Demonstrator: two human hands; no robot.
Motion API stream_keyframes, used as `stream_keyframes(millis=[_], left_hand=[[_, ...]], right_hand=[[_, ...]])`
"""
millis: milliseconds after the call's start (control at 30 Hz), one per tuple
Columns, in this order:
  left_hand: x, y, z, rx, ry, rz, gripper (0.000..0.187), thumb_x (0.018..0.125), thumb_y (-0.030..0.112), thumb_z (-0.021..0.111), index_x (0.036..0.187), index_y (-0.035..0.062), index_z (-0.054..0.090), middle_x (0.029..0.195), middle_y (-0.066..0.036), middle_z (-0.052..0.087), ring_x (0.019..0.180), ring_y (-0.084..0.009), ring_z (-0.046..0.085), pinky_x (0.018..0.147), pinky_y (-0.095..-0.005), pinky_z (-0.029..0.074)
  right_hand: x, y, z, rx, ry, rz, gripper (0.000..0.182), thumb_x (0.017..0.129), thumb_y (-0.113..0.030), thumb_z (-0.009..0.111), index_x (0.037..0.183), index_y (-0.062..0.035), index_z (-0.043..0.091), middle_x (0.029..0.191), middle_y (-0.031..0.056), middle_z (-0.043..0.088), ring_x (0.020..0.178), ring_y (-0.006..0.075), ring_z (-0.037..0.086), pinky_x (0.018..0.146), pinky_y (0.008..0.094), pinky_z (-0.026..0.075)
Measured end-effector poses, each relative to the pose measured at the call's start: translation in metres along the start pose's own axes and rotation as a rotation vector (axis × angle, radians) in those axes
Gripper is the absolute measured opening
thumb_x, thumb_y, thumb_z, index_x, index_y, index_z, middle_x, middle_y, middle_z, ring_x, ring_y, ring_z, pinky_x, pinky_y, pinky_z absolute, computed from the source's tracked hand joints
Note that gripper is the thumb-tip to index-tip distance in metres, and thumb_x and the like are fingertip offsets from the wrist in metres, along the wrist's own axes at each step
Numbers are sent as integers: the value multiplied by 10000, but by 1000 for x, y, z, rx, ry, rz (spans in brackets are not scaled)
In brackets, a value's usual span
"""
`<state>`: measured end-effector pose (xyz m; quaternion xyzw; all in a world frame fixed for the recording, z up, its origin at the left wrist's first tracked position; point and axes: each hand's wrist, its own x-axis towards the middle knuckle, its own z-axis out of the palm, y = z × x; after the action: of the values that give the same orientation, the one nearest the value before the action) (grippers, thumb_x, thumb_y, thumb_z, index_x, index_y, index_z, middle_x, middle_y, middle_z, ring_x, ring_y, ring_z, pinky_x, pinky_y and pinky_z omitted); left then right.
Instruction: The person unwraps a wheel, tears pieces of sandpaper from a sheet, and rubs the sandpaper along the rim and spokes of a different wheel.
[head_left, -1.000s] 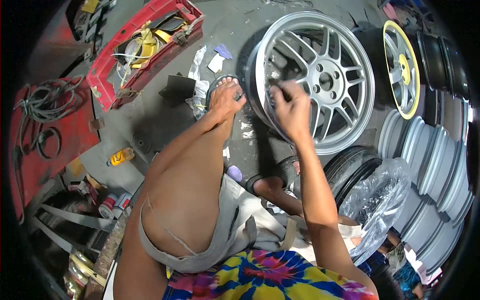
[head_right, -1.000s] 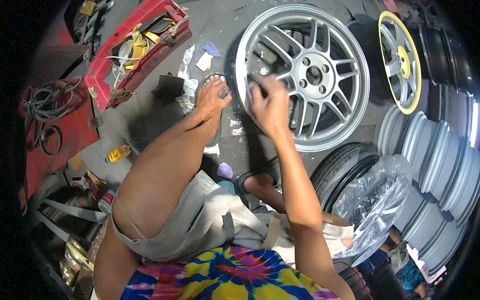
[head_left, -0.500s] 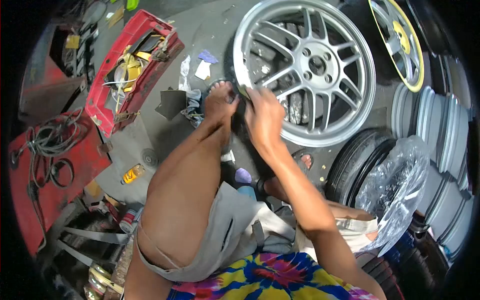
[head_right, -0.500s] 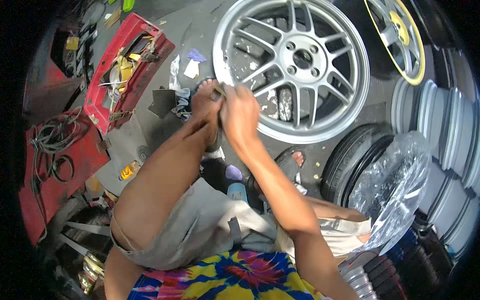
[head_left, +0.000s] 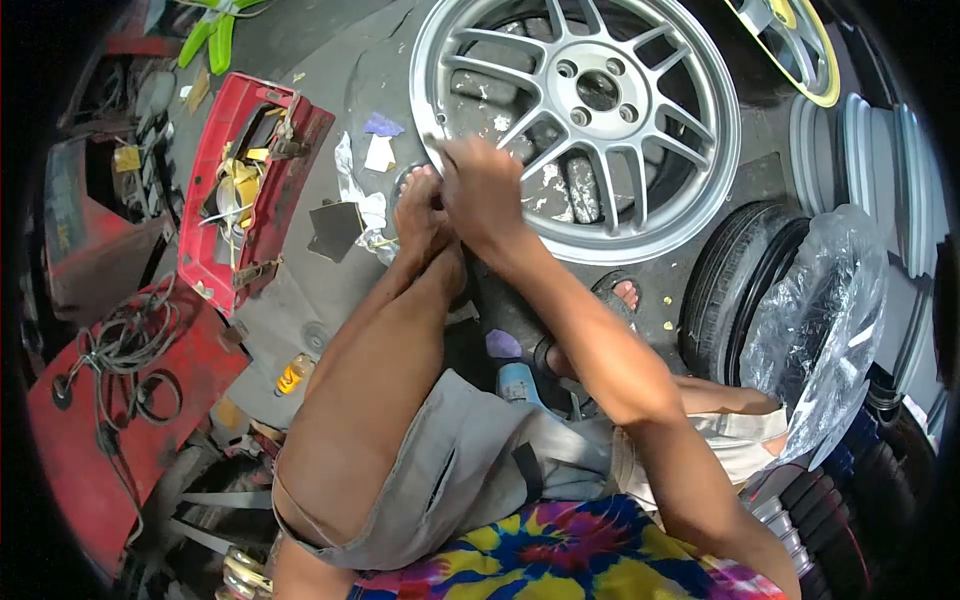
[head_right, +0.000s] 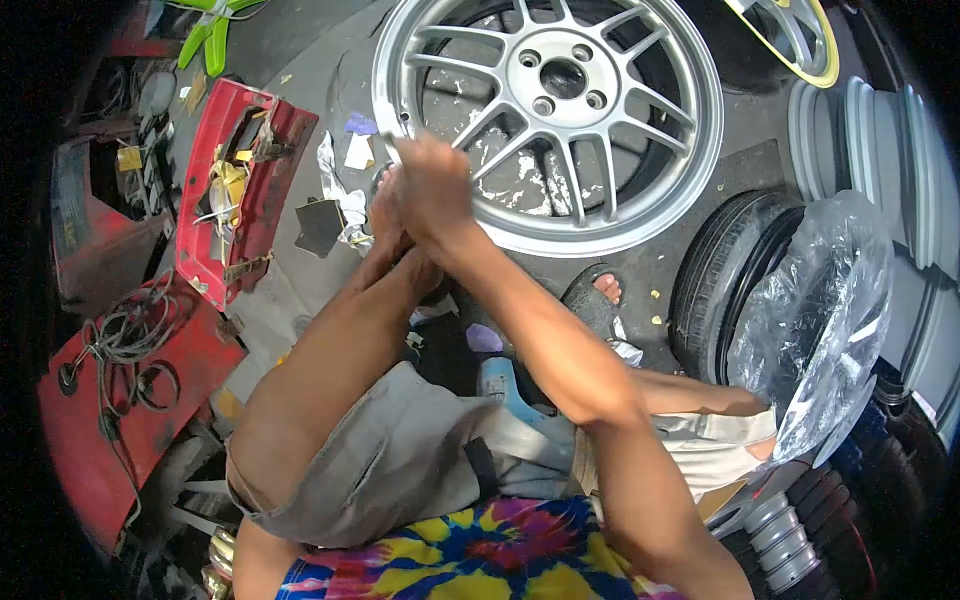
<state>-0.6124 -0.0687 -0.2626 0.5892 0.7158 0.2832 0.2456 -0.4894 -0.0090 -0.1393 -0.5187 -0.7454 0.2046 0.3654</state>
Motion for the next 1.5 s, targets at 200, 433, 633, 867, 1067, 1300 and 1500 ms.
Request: stream_keyframes(millis=[200,433,633,867,1067,1300,1500], left_hand=[[1,2,3,17,-19,-101,437,860,367,687,1134,30,636,1157,-209,655,1105,-406,613,971,-493,485],[2,-1,-3,148,-99,-96,477,866,393,683,1179,35,637,1221,-199,651,1146,-391,601,967,-473,485],[0,9,-5,23,-7,-26,324,898,280,689,1080,12,678,1029,-148,699,926,-323,664,810,-421,511],[1,49,-84,-255,-43,19,171,930,102,667,1036,-33,666,794,-66,632,773,-125,574,700,-261,446],[21,138,-124,-104,-598,344,312,852,37,635,1156,69,699,1113,-107,656,929,-330,688,790,-429,562],[81,120,-144,705,-545,526,726,733,-95,596,1392,206,559,1410,-137,508,1041,-369,664,842,-450,584],[37,148,-122,758,-770,442,654,800,-14,588,1427,157,512,1439,-156,495,1000,-398,664,853,-458,579]], right_hand=[[-17,-10,-17,89,-161,87,249,855,-37,581,1067,-43,713,892,176,668,809,393,663,706,485,531],[-40,0,-34,44,-183,87,344,790,-9,639,1129,-45,690,919,171,651,822,391,667,736,482,534],[31,0,-4,319,-187,111,267,834,-109,672,1072,2,718,987,185,708,965,345,672,870,455,515],[63,79,-70,381,56,355,300,955,-167,603,1143,60,655,980,185,715,922,303,693,874,387,526],[23,76,-79,803,37,638,267,973,-139,641,1187,20,633,893,92,725,697,110,683,604,248,547],[16,86,-95,801,72,643,248,930,-128,713,1135,1,663,872,71,719,708,74,643,594,235,531],[4,90,-95,692,79,640,277,930,-165,723,1143,-1,655,847,42,701,751,68,626,667,244,514]])
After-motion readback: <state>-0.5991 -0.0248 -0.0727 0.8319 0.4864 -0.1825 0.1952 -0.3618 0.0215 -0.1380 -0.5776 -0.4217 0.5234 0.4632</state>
